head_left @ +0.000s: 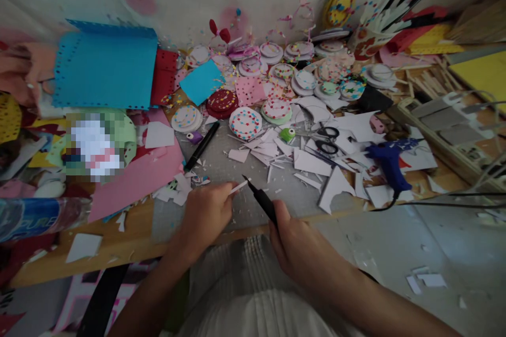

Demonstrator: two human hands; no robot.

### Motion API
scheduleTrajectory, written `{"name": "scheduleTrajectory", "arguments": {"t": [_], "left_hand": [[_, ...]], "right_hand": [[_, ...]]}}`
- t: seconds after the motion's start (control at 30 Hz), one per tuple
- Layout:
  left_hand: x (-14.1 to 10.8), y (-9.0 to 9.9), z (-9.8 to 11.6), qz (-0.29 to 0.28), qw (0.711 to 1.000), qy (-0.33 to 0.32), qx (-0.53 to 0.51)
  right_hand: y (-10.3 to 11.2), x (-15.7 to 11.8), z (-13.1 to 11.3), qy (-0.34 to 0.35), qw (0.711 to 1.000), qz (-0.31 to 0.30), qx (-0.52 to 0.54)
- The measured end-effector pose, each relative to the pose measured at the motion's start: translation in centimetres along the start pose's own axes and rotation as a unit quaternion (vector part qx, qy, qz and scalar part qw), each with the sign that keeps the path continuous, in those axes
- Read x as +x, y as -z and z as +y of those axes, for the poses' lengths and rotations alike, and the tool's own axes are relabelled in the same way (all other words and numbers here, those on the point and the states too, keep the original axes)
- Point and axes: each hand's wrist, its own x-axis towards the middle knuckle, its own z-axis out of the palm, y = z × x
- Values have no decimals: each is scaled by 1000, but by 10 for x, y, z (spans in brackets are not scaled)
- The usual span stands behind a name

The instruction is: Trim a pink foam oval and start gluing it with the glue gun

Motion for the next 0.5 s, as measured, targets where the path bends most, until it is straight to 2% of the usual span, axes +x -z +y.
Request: {"name": "scheduleTrajectory", "arguments": {"t": [0.2,0.5], "left_hand": [[1,0,-1,9,1000,-4,3],[4,2,0,4,1000,1,13]], "right_hand": [[0,4,-7,-37,999,-24,-14],[-8,8,-9,-29,999,-22,-31]]}}
